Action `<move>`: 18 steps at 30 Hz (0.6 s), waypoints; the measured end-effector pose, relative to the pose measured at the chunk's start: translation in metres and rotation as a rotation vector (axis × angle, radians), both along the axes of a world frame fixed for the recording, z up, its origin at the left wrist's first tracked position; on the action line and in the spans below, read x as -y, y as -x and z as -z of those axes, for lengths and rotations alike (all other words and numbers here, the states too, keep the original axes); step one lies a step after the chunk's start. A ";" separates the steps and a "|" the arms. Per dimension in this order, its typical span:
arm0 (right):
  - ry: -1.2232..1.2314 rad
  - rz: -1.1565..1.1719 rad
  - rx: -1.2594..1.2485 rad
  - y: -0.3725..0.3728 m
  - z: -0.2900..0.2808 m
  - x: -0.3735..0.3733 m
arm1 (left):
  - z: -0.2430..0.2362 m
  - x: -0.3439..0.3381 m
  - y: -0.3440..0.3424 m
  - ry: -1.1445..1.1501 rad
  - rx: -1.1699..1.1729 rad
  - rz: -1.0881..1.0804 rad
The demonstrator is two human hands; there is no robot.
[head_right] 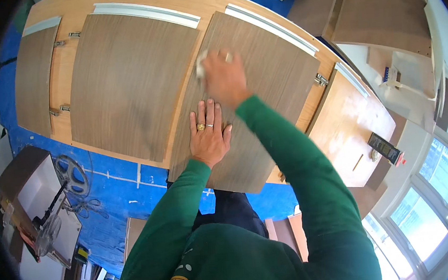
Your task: The person aligns a laminate sheet onto a wooden panel, presses it down with their hands, and wipes the laminate surface using a cloth.
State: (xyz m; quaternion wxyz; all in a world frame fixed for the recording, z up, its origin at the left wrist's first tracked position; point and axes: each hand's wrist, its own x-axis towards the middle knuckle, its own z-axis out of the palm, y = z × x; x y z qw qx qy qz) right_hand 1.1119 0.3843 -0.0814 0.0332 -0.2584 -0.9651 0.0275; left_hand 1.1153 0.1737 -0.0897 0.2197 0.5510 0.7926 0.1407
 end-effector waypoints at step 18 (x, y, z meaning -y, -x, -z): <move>0.106 0.295 0.020 -0.126 -0.016 0.002 | -0.001 -0.003 -0.009 0.070 -0.057 0.032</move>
